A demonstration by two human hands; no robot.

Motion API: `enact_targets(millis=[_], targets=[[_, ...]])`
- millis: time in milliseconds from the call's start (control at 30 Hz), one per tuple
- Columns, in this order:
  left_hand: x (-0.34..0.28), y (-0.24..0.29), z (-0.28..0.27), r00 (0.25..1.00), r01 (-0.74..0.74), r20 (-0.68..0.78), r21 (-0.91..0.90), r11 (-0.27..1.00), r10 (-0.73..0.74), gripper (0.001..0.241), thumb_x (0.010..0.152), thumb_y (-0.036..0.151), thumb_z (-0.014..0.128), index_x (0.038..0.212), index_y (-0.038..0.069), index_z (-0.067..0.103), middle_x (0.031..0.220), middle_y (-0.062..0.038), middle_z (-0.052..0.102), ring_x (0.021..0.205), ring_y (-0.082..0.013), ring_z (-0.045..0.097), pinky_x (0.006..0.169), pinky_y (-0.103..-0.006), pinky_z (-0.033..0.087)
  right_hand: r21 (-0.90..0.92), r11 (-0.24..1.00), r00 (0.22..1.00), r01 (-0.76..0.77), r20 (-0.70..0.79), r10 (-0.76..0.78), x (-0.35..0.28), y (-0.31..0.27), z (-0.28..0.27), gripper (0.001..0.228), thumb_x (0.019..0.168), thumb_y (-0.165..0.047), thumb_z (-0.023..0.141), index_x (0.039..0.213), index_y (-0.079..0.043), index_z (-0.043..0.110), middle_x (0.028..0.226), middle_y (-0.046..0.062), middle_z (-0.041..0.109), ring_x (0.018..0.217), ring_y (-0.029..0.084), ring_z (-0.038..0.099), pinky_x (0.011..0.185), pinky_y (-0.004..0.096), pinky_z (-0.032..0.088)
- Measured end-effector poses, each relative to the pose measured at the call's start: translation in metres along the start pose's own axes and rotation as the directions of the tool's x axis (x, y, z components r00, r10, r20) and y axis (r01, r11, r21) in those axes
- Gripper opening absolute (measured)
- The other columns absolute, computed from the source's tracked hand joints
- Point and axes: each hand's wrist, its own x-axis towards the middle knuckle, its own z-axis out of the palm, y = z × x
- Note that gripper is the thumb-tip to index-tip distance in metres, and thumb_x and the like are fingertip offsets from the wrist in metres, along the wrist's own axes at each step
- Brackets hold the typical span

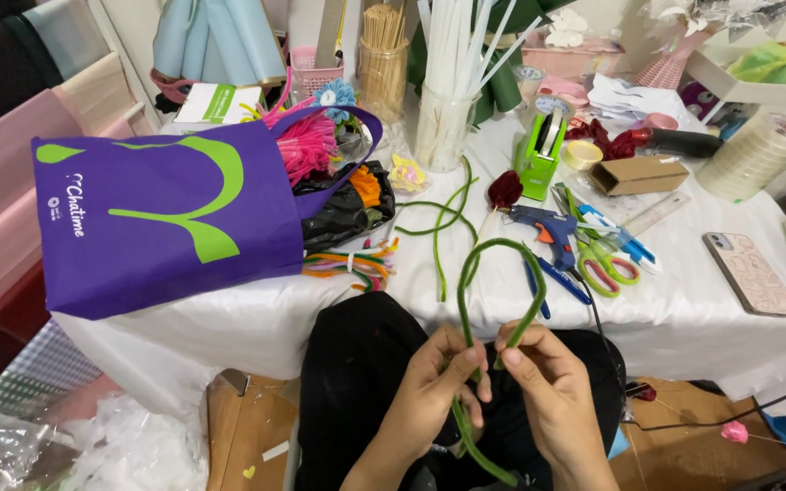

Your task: The person sits at a craft table and shapes green pipe cleaners into leaf-like forms. They bend and twist the pipe cleaners by hand, then use a ruler to measure the length of the formed pieces. The person continues to refine the shape of the leaves throughout the clip.

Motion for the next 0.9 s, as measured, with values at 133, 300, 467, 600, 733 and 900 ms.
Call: enact_targets(millis=[133,300,467,600,733,900], targets=[[-0.002,-0.003,0.004,0.997,0.078,-0.026,0.064,0.995,-0.076,0.026,0.104,0.029,0.063,0.092,0.010,0.051,0.061,-0.006,0.048,0.039,-0.0111,0.038,0.036,-0.0214,0.031,0.112,0.993,0.999,-0.042,-0.028,0.046,-0.004,0.013,-0.005,0.011,0.093,-0.006,0.071,0.097,0.003,0.070,0.087,0.010,0.069,0.079,0.018,0.063,0.076,0.032,0.051],[0.003,-0.008,0.005,0.996,-0.032,-0.083,0.107,0.994,0.041,0.020,0.098,0.018,0.073,0.083,0.010,0.062,0.063,0.005,0.049,0.049,-0.0005,0.035,0.044,-0.0185,0.023,0.039,0.998,0.999,-0.040,-0.005,0.040,-0.007,0.011,-0.009,0.012,0.091,-0.009,0.073,0.094,0.002,0.070,0.087,0.011,0.068,0.079,0.018,0.060,0.075,0.030,0.049],[0.006,-0.007,0.002,0.994,-0.018,-0.108,0.088,0.996,0.028,0.023,0.098,0.018,0.073,0.081,0.007,0.060,0.060,0.002,0.046,0.043,-0.0038,0.032,0.040,-0.0212,0.021,-0.137,0.990,0.997,-0.038,-0.068,0.028,-0.007,0.004,0.000,0.011,0.089,-0.008,0.074,0.097,0.000,0.072,0.090,0.009,0.074,0.084,0.017,0.068,0.080,0.030,0.056],[0.004,-0.005,-0.004,0.994,-0.016,-0.107,0.175,0.984,0.036,0.026,0.097,0.023,0.073,0.080,0.009,0.061,0.061,0.003,0.048,0.048,-0.0046,0.036,0.044,-0.0213,0.025,-0.168,0.985,0.990,-0.036,-0.138,0.012,-0.006,0.005,0.010,0.015,0.087,-0.003,0.076,0.100,0.000,0.070,0.084,0.011,0.072,0.077,0.020,0.070,0.073,0.031,0.059],[0.002,0.004,-0.003,0.988,0.028,-0.153,0.222,0.975,0.006,0.022,0.095,0.024,0.074,0.083,0.009,0.063,0.072,0.000,0.062,0.058,-0.0063,0.048,0.056,-0.0226,0.037,-0.249,0.966,0.981,-0.070,-0.193,0.022,-0.010,-0.003,0.023,0.013,0.086,-0.005,0.077,0.097,0.001,0.076,0.086,0.013,0.078,0.077,0.021,0.074,0.075,0.031,0.061],[-0.001,0.001,0.000,0.995,0.015,-0.099,0.076,0.997,-0.007,0.025,0.095,0.015,0.071,0.116,0.003,0.067,0.091,-0.005,0.070,0.081,-0.0124,0.063,0.080,-0.0247,0.055,-0.232,0.971,0.978,0.057,-0.182,-0.101,-0.027,-0.004,0.029,0.016,0.091,-0.004,0.071,0.106,0.002,0.074,0.092,0.010,0.072,0.085,0.016,0.069,0.078,0.028,0.061]])
